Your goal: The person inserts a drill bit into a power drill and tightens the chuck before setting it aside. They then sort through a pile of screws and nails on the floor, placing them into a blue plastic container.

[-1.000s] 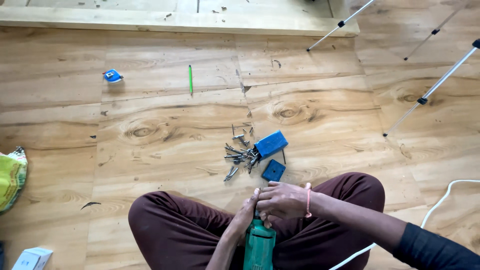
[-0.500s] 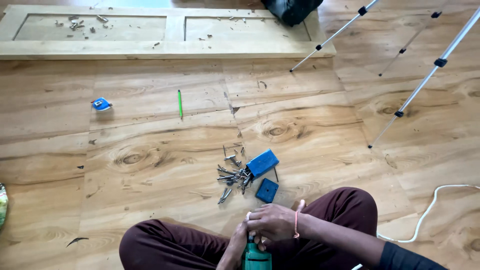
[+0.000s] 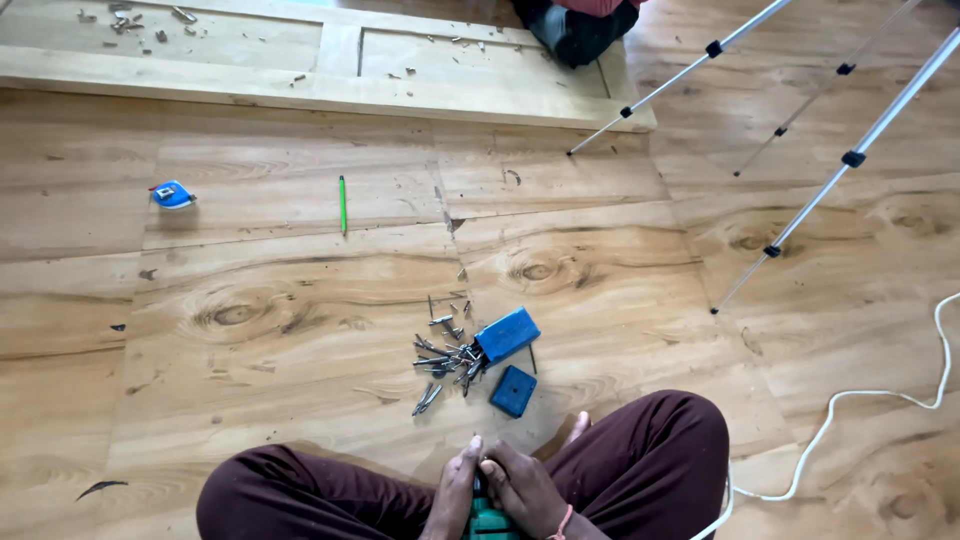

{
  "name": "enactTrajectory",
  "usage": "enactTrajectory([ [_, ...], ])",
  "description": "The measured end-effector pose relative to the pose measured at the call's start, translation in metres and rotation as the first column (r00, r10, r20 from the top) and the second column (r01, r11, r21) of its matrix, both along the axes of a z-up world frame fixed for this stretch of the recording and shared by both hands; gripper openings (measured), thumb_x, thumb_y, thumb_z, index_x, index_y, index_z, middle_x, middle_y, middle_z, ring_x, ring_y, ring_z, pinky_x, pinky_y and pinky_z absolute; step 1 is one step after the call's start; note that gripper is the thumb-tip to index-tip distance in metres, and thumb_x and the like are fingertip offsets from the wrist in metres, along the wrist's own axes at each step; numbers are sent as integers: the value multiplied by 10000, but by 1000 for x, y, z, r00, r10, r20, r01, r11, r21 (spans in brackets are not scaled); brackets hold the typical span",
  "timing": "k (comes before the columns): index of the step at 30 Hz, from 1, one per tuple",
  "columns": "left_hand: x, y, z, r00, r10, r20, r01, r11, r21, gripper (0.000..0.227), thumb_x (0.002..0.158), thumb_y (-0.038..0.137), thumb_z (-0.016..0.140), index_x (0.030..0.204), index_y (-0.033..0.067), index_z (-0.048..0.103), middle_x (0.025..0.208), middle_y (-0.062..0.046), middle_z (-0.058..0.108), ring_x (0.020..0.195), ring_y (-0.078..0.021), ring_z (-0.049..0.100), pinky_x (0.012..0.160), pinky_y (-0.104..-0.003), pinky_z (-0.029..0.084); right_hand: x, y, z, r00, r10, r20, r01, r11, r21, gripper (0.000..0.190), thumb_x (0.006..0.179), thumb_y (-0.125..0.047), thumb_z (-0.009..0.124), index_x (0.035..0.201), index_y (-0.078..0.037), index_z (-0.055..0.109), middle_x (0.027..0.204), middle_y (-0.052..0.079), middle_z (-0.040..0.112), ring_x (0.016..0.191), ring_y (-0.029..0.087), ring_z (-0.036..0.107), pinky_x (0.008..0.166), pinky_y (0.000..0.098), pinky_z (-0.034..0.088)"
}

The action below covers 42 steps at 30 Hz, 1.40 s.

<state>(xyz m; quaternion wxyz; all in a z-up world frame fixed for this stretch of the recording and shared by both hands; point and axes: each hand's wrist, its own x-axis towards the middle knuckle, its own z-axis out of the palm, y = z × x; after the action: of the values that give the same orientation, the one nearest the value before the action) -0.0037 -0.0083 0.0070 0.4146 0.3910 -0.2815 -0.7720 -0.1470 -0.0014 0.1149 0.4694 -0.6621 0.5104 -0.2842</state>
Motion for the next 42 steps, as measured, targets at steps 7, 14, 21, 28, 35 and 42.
enactTrajectory([
  [7, 1, 6, 0, 997, 28, -74, -26, 999, 28, 543, 1076, 457, 399, 867, 11, 627, 646, -69, 632, 516, -164, 627, 513, -280, 519, 15, -16, 54, 905, -230, -359, -128, 657, -743, 222, 945, -300, 716, 996, -187, 533, 814, 47, 640, 684, 245, 657, 633, 359, 518],
  [14, -4, 5, -26, 997, 76, -19, -78, 987, -142, 482, 1086, 381, 380, 938, 14, 656, 757, -29, 649, 652, -97, 598, 614, -246, 495, 26, -7, 40, 935, -130, -329, 53, 971, -234, 255, 963, -244, 629, 1199, -148, 624, 755, 122, 716, 706, 320, 734, 657, 442, 557],
  [21, 1, 3, 4, 994, 109, 13, -109, 994, 5, 476, 1043, 382, 399, 986, 27, 712, 845, 14, 683, 774, -65, 607, 728, -222, 500, 24, 3, 20, 976, -160, -150, 116, 957, -264, 157, 1007, -204, 585, 1082, -68, 604, 831, 188, 697, 773, 405, 695, 619, 451, 512],
  [28, -1, 11, 54, 982, 159, 102, -137, 972, -192, 465, 1082, 392, 436, 896, 22, 646, 790, 39, 579, 741, -56, 500, 663, -246, 453, 24, 18, 5, 971, -237, -11, 221, 919, -326, 278, 1063, -284, 581, 955, -30, 621, 751, 69, 602, 666, 149, 592, 587, 288, 451],
  [35, -8, 14, 117, 881, 182, 436, -36, 946, -323, 433, 1055, 394, 483, 856, 25, 591, 651, -107, 548, 610, -188, 522, 568, -364, 442, 22, 40, 8, 792, -534, 296, 557, 830, 5, 367, 1031, -362, 518, 876, -46, 623, 646, -36, 471, 568, 58, 411, 521, 241, 351],
  [42, -16, 19, 169, 632, 335, 699, 89, 864, -495, 370, 1008, 390, 574, 855, 58, 625, 679, -226, 659, 696, -445, 686, 550, -529, 481, 12, 46, 19, 576, -670, 468, 686, 707, 169, 397, 1064, -348, 496, 877, -23, 625, 639, -48, 444, 541, 45, 338, 503, 218, 245],
])
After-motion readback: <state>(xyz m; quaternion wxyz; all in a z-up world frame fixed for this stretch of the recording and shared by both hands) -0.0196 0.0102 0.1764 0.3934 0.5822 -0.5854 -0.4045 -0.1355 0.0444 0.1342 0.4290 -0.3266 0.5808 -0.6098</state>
